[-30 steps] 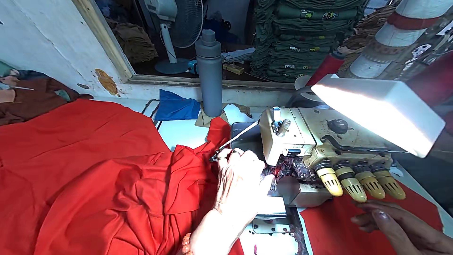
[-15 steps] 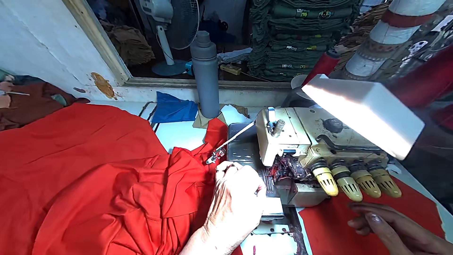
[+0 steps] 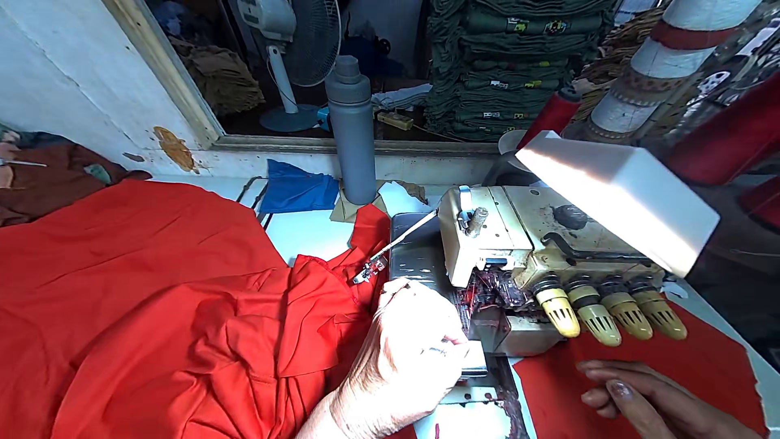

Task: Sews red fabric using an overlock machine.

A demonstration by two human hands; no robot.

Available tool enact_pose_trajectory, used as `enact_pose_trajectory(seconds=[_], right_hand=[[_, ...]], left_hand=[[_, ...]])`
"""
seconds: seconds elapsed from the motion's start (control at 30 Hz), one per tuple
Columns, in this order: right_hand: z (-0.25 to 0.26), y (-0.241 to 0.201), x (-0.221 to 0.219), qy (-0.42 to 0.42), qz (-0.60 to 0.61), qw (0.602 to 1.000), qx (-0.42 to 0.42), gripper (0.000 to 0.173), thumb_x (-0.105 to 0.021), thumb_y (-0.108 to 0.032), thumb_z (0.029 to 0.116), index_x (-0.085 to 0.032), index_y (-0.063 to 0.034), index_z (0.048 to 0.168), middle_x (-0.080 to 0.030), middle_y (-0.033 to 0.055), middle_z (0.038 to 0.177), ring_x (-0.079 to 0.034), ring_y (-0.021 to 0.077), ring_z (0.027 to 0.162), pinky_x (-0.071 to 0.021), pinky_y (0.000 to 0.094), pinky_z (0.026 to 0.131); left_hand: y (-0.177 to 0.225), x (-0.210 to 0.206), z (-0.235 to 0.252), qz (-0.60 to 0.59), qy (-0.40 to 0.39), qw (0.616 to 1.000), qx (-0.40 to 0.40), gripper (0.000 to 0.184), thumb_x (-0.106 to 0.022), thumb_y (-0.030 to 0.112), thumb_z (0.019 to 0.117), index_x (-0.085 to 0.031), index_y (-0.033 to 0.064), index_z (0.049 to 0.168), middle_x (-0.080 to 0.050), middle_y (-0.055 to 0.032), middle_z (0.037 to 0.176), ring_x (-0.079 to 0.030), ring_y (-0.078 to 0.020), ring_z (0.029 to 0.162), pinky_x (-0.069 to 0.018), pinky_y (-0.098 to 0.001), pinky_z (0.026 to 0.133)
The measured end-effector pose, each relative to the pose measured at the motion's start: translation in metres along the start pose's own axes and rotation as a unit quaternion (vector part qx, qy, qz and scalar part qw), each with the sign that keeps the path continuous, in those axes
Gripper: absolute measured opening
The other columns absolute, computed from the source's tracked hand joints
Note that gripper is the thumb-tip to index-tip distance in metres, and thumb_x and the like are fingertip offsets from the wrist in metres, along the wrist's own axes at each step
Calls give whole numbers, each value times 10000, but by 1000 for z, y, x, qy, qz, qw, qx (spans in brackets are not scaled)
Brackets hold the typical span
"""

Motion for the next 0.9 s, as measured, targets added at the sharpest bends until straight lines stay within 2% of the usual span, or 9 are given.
enact_pose_trajectory(seconds=[0.2,0.33,0.43,0.5,0.57,0.7,0.73,0.8,0.9], right_hand=[[-10,-9,-3,-22,-15,1000,3,205,-554,-73,1038,-717,46,1001,-738,98,1095,-712,38,884,-612,203,761],[-20,-12,-8,-49,25,998,-1,219,-579,-156,1047,-742,-12,1026,-748,64,1077,-720,50,868,-624,209,742],[-47,-3,-31,-178,91,980,-11,277,-579,-277,1055,-746,-62,1012,-752,25,983,-710,20,835,-606,175,734],[-83,15,-47,-306,51,948,-68,285,-591,-255,1036,-751,-23,997,-743,65,913,-689,56,801,-575,210,737],[-134,60,-47,-403,-52,887,-219,294,-591,-233,1034,-745,12,1086,-743,162,959,-709,238,839,-574,421,794],[-275,160,-1,-393,-205,748,-495,323,-527,-199,1055,-682,60,1169,-681,298,1124,-650,468,1097,-473,638,978],[-313,171,9,-378,-215,715,-547,339,-528,-196,1051,-665,83,1186,-662,324,1164,-630,492,1137,-461,656,989],[-375,179,19,-343,-219,661,-631,380,-547,-215,1048,-626,90,1261,-630,336,1251,-600,500,1205,-449,653,1025],[-434,164,14,-310,-223,619,-686,431,-565,-266,1046,-590,13,1374,-605,286,1359,-579,456,1278,-443,619,1073]], left_hand=[[7,-1,1,-64,-1,998,-8,156,-693,188,877,-696,133,731,-698,10,1008,-626,-56,1024,-515,-197,878],[14,-5,9,-90,-20,996,-20,136,-693,123,856,-688,100,722,-742,-37,1165,-657,-90,1125,-534,-214,942],[15,-8,15,-60,-58,997,3,100,-681,130,898,-757,87,849,-761,19,1060,-696,-23,1003,-566,-176,883],[15,-6,16,-2,-78,997,29,121,-676,181,940,-765,100,950,-744,63,989,-687,30,920,-567,-133,822],[19,-6,16,4,-97,994,40,132,-672,155,948,-758,56,963,-745,18,952,-690,6,887,-559,-153,795],[34,-15,-6,-50,-135,959,244,83,-577,-144,896,-617,-212,920,-680,-166,888,-675,-80,899,-539,-178,848],[35,-13,-14,-56,-134,953,266,66,-595,-139,876,-620,-193,904,-692,-115,842,-689,-37,851,-560,-155,808],[42,-14,-28,-94,-180,957,207,74,-610,-131,876,-611,-205,883,-702,-106,852,-685,-8,881,-549,-141,844],[58,-13,-47,-91,-253,961,67,136,-607,-87,911,-632,-199,837,-695,-251,871,-678,-126,956,-499,-199,921]])
Point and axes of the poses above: each hand's wrist, its own z-axis towards the middle knuckle, its own x-axis out of the back of the hand, y = z × x, the point moved 10 cm from there along z, towards the middle knuckle
